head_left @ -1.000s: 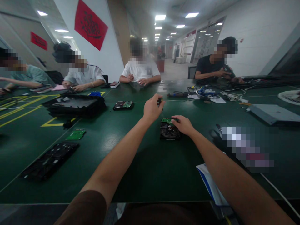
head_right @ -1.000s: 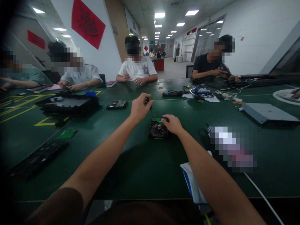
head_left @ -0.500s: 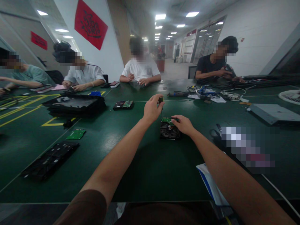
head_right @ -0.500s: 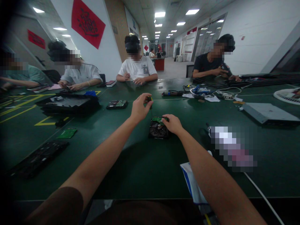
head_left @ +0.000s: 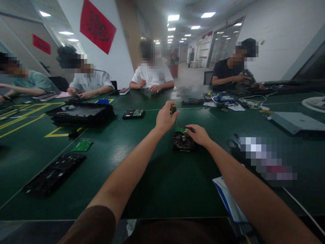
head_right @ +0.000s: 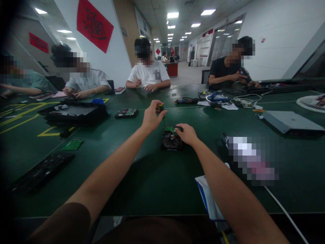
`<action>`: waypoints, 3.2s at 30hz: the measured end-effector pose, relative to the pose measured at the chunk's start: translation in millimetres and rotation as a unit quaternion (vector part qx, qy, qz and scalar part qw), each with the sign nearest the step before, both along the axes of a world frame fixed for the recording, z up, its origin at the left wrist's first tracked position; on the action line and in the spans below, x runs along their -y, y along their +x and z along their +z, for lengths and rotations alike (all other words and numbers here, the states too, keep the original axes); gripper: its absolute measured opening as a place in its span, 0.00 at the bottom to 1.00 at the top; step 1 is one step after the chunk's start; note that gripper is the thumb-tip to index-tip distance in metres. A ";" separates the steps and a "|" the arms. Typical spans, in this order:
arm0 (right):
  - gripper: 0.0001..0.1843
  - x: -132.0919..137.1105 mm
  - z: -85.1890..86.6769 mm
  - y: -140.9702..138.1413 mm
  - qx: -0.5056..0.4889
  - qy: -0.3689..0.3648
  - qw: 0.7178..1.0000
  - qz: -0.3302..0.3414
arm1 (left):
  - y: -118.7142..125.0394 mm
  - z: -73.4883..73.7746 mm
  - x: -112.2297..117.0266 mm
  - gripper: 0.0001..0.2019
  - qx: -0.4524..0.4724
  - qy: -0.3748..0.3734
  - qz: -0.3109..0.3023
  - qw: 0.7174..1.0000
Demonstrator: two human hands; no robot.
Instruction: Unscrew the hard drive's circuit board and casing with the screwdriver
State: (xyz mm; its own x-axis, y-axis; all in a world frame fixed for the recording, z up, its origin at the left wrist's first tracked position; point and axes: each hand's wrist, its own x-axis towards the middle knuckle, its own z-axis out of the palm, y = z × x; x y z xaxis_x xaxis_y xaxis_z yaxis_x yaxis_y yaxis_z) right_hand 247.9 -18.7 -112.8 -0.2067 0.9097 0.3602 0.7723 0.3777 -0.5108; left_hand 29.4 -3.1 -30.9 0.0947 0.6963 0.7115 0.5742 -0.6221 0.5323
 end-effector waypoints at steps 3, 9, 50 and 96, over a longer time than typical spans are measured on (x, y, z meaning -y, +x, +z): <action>0.18 0.4 0.3 0.0 0.003 0.004 1.000 0.001 | -1.9 3.1 1.7 0.15 -0.020 0.026 0.013 0.999; 0.17 1.0 0.4 -1.0 0.002 0.001 1.000 -0.012 | -5.0 9.3 2.8 0.16 -0.048 -0.001 0.021 0.999; 0.17 1.5 2.1 -0.3 0.008 0.000 1.000 -0.004 | -1.5 12.3 4.8 0.18 -0.019 -0.042 -0.020 0.999; 0.17 -0.9 -1.5 -0.3 0.009 0.009 1.000 0.000 | -5.5 12.7 6.5 0.19 -0.056 0.016 -0.001 0.998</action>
